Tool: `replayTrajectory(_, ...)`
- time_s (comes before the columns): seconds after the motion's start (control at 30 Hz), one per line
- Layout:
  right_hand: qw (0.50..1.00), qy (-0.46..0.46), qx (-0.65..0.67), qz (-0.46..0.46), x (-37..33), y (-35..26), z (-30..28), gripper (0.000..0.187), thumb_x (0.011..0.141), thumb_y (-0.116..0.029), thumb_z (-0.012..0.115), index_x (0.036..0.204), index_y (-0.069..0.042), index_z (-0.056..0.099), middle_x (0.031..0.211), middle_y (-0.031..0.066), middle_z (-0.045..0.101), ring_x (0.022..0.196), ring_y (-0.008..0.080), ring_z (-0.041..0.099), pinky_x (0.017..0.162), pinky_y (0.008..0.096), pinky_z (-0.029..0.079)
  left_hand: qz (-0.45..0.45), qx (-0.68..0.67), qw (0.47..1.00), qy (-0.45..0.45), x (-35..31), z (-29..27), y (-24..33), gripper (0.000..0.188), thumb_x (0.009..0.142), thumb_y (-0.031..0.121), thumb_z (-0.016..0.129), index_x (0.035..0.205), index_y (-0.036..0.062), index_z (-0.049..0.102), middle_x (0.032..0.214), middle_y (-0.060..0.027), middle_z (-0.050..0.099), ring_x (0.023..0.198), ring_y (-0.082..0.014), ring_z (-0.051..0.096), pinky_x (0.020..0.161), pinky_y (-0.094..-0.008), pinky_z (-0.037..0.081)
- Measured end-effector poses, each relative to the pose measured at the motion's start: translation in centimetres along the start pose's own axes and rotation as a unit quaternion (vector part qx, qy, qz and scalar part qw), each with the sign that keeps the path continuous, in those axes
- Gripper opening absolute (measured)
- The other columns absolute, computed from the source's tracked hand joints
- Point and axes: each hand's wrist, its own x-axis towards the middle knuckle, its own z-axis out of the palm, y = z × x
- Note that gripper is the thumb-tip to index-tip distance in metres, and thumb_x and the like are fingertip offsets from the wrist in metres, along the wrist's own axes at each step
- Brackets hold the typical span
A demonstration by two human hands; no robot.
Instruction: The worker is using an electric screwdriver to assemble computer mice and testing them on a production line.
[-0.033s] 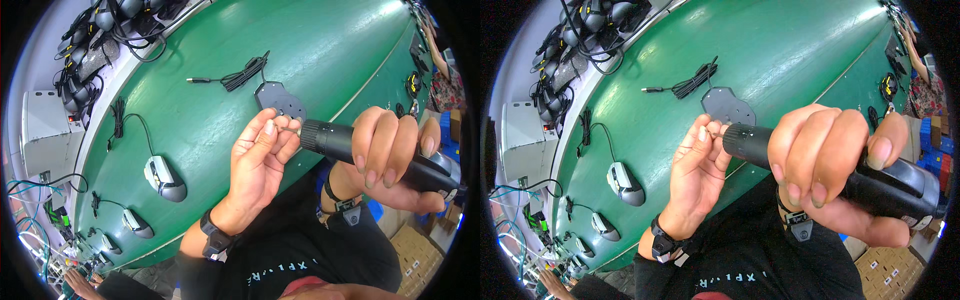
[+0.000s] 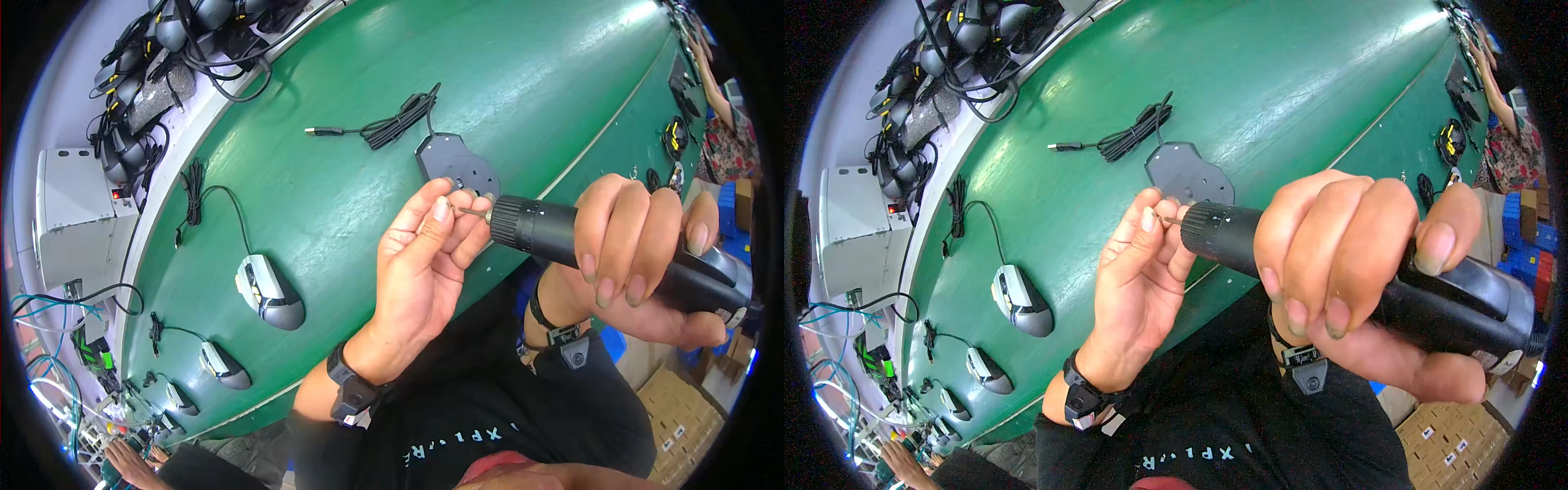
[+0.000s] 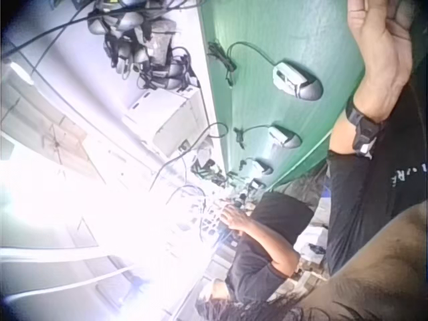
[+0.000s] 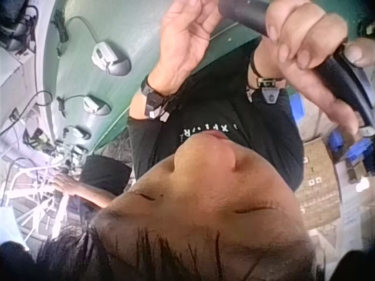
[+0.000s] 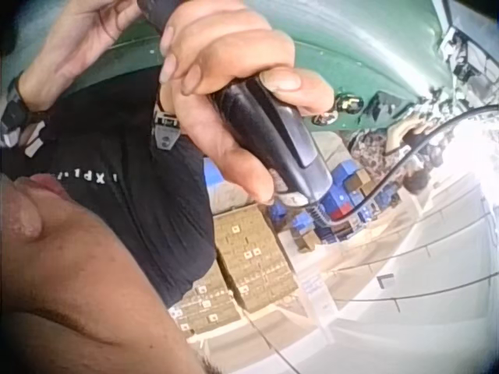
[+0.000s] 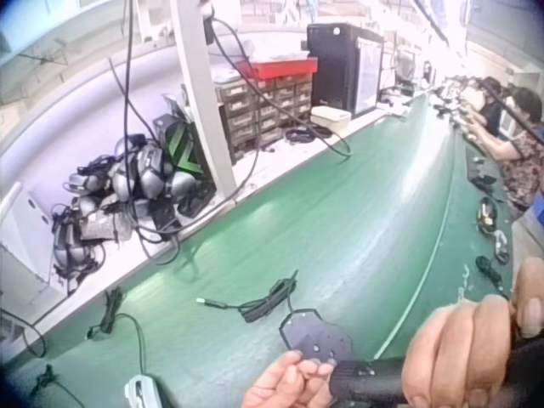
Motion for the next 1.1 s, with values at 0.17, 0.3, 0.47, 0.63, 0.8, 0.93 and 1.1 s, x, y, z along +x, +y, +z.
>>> replayTrajectory(0.17, 1.000, 0.017, 0.010, -0.020, -0.3, 0.4, 0.1, 0.061, 0.082, -0.053, 0.073, 0.113, -0.005, 0.051, 0.068, -0.0005, 0.058, 0.053, 0.0125, 0.058, 0.052, 0.0263, 0.048, 0.003, 0.032, 0.999, 0.004, -0.4, 0.0, -0.1, 0.026, 0.100, 0.007, 0.056, 0.125, 0.0004, 0.054, 0.114, -0.0129, 0.067, 0.114, -0.0290, 0.065, 0.098, -0.0390, 0.057)
replayTrajectory(0.3, 1.000, 0.023, 0.005, -0.019, -0.5, -0.2, 0.3, 0.061, 0.083, -0.054, 0.072, 0.113, -0.006, 0.051, 0.068, -0.0007, 0.058, 0.053, 0.0119, 0.058, 0.052, 0.0262, 0.048, 0.000, 0.040, 0.999, 0.004, -0.5, 0.2, -0.4, 0.027, 0.100, 0.006, 0.057, 0.126, -0.0004, 0.054, 0.114, -0.0132, 0.067, 0.113, -0.0287, 0.066, 0.097, -0.0384, 0.057)
replayTrajectory(0.47, 0.999, 0.034, 0.004, -0.025, -0.8, -0.4, 0.5, 0.059, 0.084, -0.052, 0.072, 0.113, -0.006, 0.051, 0.066, -0.0008, 0.057, 0.052, 0.0114, 0.057, 0.052, 0.0264, 0.048, -0.005, 0.044, 0.999, 0.015, -1.0, 0.4, -0.5, 0.027, 0.099, 0.006, 0.059, 0.125, -0.0010, 0.055, 0.114, -0.0145, 0.068, 0.113, -0.0281, 0.066, 0.094, -0.0370, 0.059)
replayTrajectory(0.63, 0.996, 0.068, 0.056, -0.023, -1.0, 0.5, 1.5, 0.059, 0.082, -0.052, 0.074, 0.110, -0.004, 0.051, 0.064, -0.0018, 0.055, 0.050, 0.0093, 0.055, 0.050, 0.0255, 0.046, 0.027, 0.067, 0.997, -0.015, -1.5, -0.9, -0.2, 0.029, 0.098, 0.005, 0.060, 0.126, -0.0013, 0.055, 0.114, -0.0160, 0.068, 0.110, -0.0268, 0.067, 0.092, -0.0370, 0.059)
replayTrajectory(0.8, 0.992, 0.110, 0.067, -0.005, -2.5, -2.2, -0.8, 0.060, 0.078, -0.049, 0.074, 0.106, -0.003, 0.048, 0.064, -0.0025, 0.050, 0.050, 0.0101, 0.050, 0.053, 0.0240, 0.041, 0.014, 0.100, 0.994, -0.052, -1.2, -0.9, -1.3, 0.031, 0.096, 0.001, 0.061, 0.126, -0.0023, 0.055, 0.111, -0.0189, 0.069, 0.103, -0.0254, 0.069, 0.090, -0.0387, 0.061)
replayTrajectory(0.93, 0.988, 0.116, 0.016, 0.098, -2.2, -4.9, -2.1, 0.050, 0.076, -0.042, 0.071, 0.096, -0.003, 0.047, 0.062, -0.0021, 0.048, 0.048, 0.0103, 0.047, 0.052, 0.0244, 0.040, 0.001, 0.114, 0.990, -0.079, -1.6, -0.8, -1.1, 0.034, 0.093, -0.004, 0.062, 0.127, -0.0017, 0.055, 0.111, -0.0177, 0.070, 0.101, -0.0248, 0.070, 0.090, -0.0389, 0.060)
replayTrajectory(1.1, 0.993, 0.058, 0.102, 0.000, -2.5, -1.6, 0.2, 0.062, 0.081, -0.051, 0.076, 0.114, -0.006, 0.050, 0.069, -0.0009, 0.054, 0.053, 0.0123, 0.053, 0.055, 0.0291, 0.045, 0.078, 0.207, 0.961, -0.167, -1.4, -1.7, 0.3, 0.065, 0.084, -0.002, 0.072, 0.143, 0.0032, 0.044, 0.138, -0.0186, 0.056, 0.121, -0.0317, 0.059, 0.101, -0.0450, 0.051)
